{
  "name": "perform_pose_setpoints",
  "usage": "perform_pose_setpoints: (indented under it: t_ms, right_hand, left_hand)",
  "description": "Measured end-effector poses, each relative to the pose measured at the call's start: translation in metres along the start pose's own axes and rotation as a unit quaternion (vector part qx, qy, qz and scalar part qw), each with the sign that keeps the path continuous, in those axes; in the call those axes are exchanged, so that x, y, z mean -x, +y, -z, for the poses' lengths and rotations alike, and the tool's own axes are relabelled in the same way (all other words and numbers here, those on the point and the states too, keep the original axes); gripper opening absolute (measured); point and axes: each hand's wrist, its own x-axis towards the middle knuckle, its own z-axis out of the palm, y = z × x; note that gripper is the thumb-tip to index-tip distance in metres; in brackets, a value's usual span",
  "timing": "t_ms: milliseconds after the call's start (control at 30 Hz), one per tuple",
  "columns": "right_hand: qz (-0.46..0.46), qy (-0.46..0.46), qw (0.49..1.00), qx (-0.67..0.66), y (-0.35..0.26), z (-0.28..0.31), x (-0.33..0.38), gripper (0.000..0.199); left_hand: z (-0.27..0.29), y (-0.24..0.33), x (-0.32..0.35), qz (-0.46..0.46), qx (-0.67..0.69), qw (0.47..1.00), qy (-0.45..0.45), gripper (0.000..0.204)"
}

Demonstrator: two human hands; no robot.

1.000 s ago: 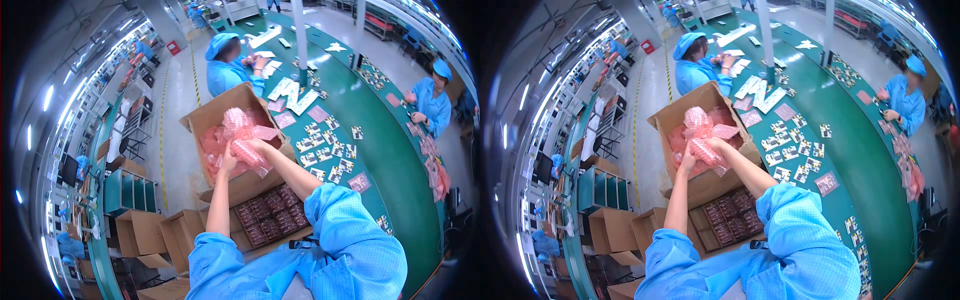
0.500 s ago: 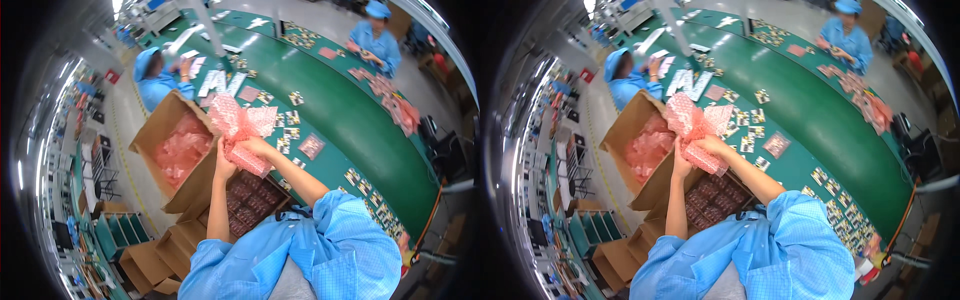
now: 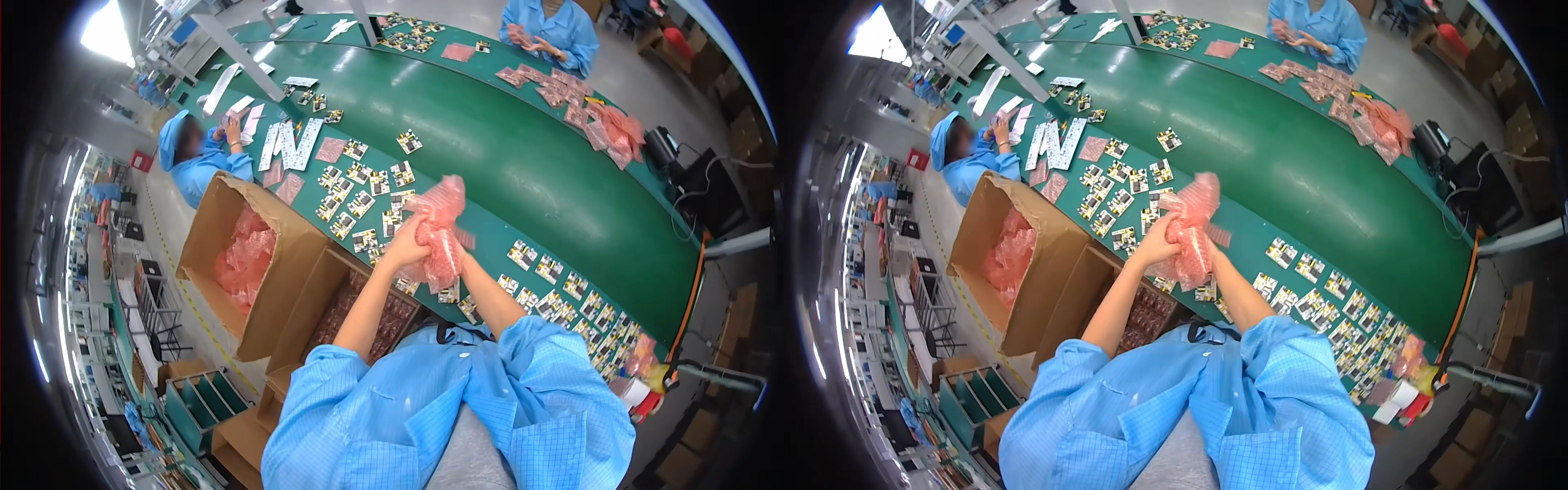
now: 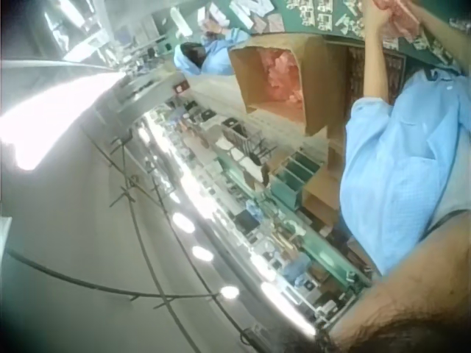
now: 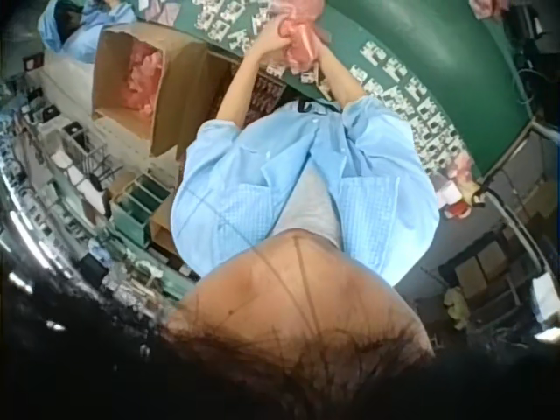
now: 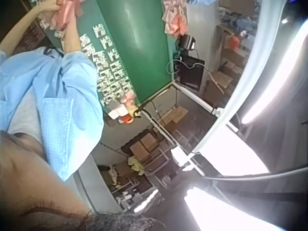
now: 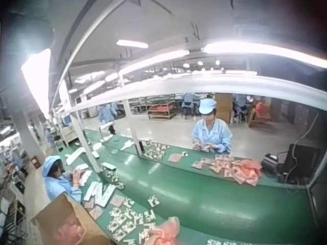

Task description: Packing circuit board components into plastic bags and cardboard boxes at a manufacturing station.

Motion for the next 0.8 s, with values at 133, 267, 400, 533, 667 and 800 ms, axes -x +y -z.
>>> perform_pose_setpoints:
  t_ms: [133, 267, 400, 533, 667, 800]
  right_hand:
    - [0.178, -0.022, 0.978, -0.107, 0.007, 0.044, -0.006, 0.047]
    - [0.215, 0.005, 0.964, -0.156, 0.022, 0.033, 0.008, 0.046]
    - [0.169, 0.191, 0.955, -0.153, 0.012, 0.000, 0.033, 0.056]
    - [0.070, 0.131, 0.985, -0.085, 0.005, 0.046, 0.051, 0.059]
    - [-0.029, 0.223, 0.962, 0.156, -0.014, 0.018, 0.111, 0.057]
    - [0.207, 0.333, 0.658, 0.643, -0.043, -0.056, 0.177, 0.021]
  left_hand:
    - [-0.017, 0.038, -0.038, -0.033, -0.136, 0.988, -0.059, 0.074]
    - [-0.037, 0.005, -0.045, -0.015, -0.196, 0.976, -0.089, 0.069]
    - [-0.053, -0.032, -0.048, -0.007, -0.177, 0.975, -0.137, 0.063]
    - [-0.078, -0.042, -0.048, -0.010, -0.074, 0.993, -0.090, 0.056]
    - [-0.083, -0.039, -0.030, 0.027, -0.108, 0.991, -0.069, 0.063]
    - [-0.081, -0.046, -0.019, 0.024, -0.142, 0.987, -0.070, 0.067]
